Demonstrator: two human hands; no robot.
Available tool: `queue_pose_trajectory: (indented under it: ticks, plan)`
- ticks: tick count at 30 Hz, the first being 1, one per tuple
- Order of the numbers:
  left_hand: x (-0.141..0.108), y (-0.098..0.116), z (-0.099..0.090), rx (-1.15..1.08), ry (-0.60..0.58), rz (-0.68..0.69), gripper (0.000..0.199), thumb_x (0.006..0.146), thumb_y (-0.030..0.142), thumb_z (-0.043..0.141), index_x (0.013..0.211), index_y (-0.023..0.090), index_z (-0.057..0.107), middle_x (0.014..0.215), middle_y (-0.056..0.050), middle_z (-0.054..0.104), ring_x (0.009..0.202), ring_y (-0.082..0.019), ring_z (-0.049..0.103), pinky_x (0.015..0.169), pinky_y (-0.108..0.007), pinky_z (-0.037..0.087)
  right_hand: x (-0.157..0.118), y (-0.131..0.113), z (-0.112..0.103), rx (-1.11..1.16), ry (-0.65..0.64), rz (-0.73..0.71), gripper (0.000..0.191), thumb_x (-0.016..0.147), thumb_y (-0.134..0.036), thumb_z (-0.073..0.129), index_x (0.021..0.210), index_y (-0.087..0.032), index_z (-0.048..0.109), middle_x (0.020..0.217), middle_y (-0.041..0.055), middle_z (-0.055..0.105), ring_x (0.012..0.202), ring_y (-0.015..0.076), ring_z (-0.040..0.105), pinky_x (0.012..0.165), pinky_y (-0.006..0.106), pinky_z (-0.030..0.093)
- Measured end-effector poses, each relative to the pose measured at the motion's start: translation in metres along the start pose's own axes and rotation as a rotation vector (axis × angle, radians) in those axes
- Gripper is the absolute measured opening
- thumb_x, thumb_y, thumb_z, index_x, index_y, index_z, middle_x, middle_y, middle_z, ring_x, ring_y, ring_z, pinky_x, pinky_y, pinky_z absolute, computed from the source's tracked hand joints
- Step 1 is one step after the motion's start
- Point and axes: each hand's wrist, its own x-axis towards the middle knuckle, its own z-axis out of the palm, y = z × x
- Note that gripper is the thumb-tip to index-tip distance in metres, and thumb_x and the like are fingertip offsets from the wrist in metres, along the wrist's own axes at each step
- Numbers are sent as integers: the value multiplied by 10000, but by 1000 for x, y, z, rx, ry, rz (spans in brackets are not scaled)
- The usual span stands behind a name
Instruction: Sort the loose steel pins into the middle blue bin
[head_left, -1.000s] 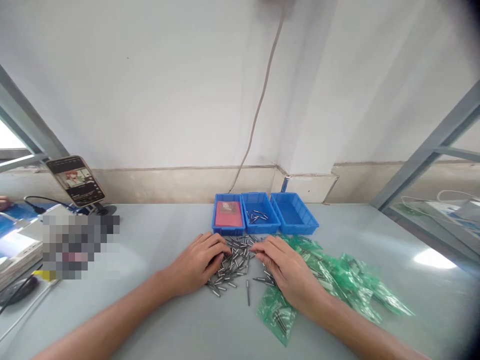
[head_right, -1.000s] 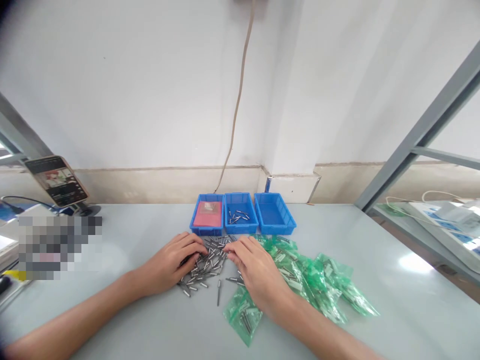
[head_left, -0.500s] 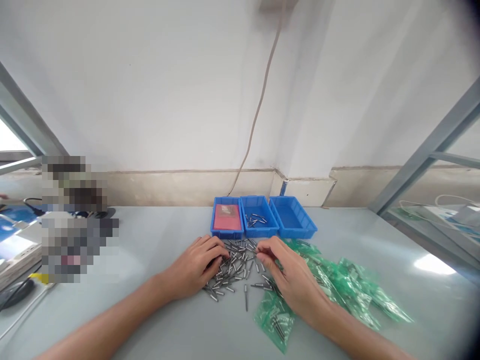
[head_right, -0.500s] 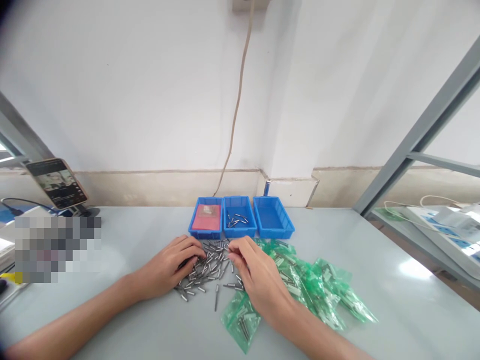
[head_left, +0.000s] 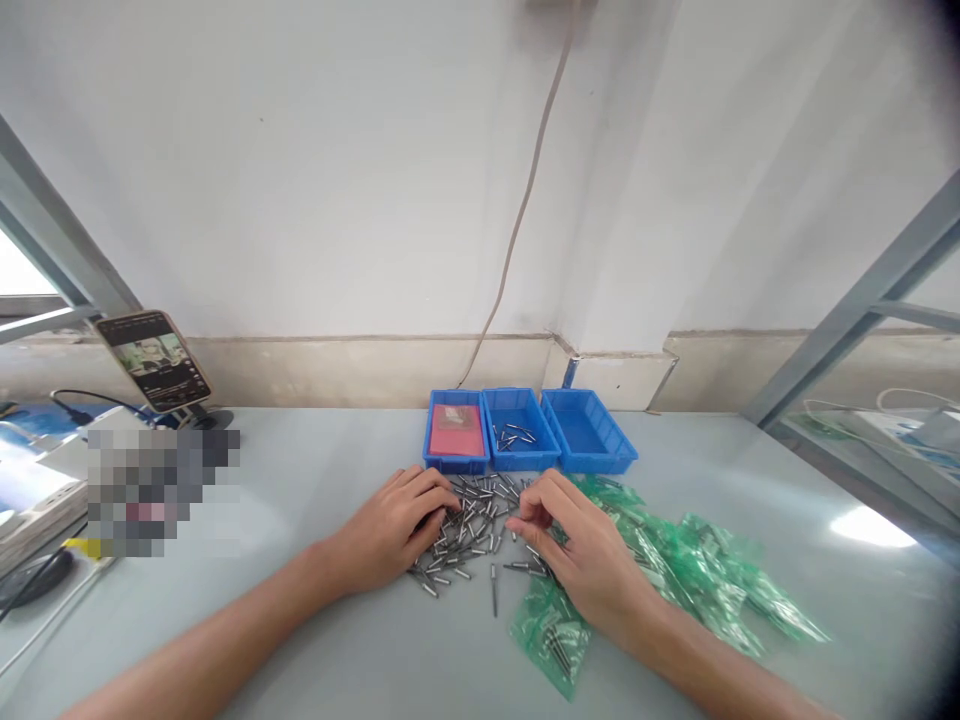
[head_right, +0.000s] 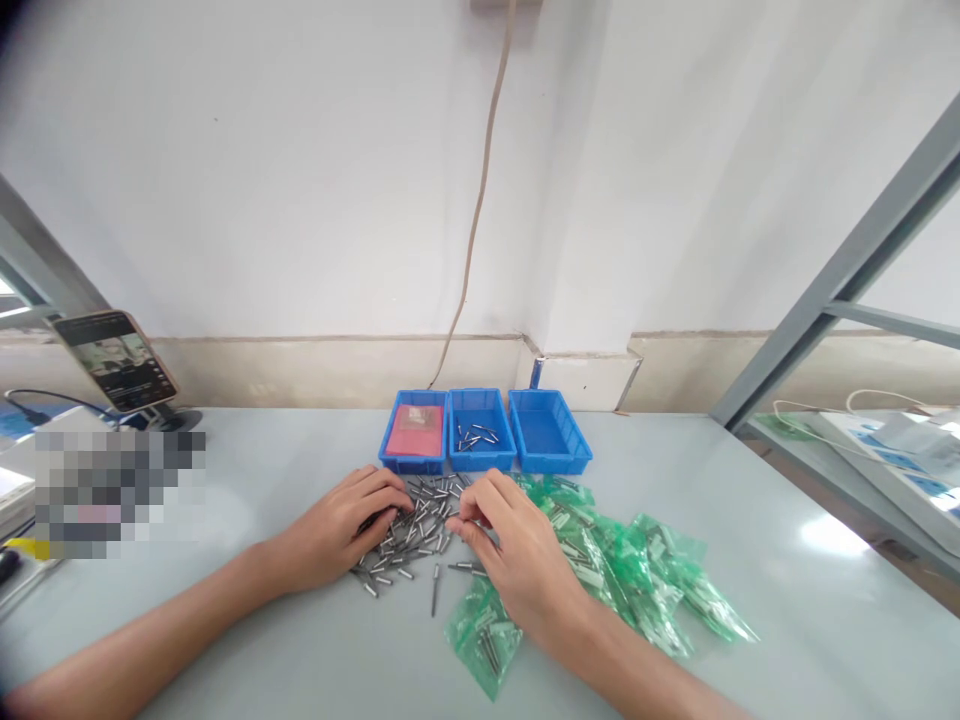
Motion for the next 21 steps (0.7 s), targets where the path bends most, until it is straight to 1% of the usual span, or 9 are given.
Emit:
queue_pose_trajectory:
  ticks: [4, 9, 15, 19, 21]
  plan:
    - [-1, -1, 0, -1, 2, -2, 236, 1111, 150, 464, 1219, 229, 658, 1226, -82, 673, 1101, -238, 616, 990, -394, 518, 0, -2, -1, -6, -11, 19, 168, 1105, -251, 571, 940, -258, 538, 897, -1, 602, 811, 193, 579, 661, 274, 444]
    - [0, -2, 0, -4, -17, -10, 231, 1115, 154, 460, 1227, 230, 647, 1236, -78, 667, 1111, -243, 607, 997, -407, 507, 0, -1, 0, 14, -12, 39, 147, 1103, -241, 577, 959, -262, 556, 907, -8, 614, 801, 185, 587, 688, 278, 461]
    - [0, 0, 0, -4, -12, -11, 226, 1113, 148, 459, 1215, 229, 643, 1223, -73, 666, 1092, -238, 609, 983, -400, 506, -1, 0, 1, 29, -36, -7, 157, 1106, -194, 557, 963, -258, 574, 962, -4, 652, 835, 178, 610, 737, 291, 477]
    - [-1, -1, 1, -1, -11, -8, 224, 1116, 156, 458, 1214, 228, 647, 1220, -73, 669, 1093, -237, 611, 983, -395, 508, -1, 0, 1, 10, -5, -34, 93, 1097, -189, 584, 1075, -269, 625, 1008, 9, 664, 899, 191, 643, 792, 303, 514]
    - [-1, -1, 1, 1, -11, -8, 229, 1117, 155, 456, 1215, 228, 648, 1219, -72, 669, 1090, -235, 613, 985, -393, 508, -1, 0, 1, -1, 16, -66, 114, 1107, -189, 568, 1117, -272, 646, 1022, 18, 669, 919, 198, 651, 812, 312, 521]
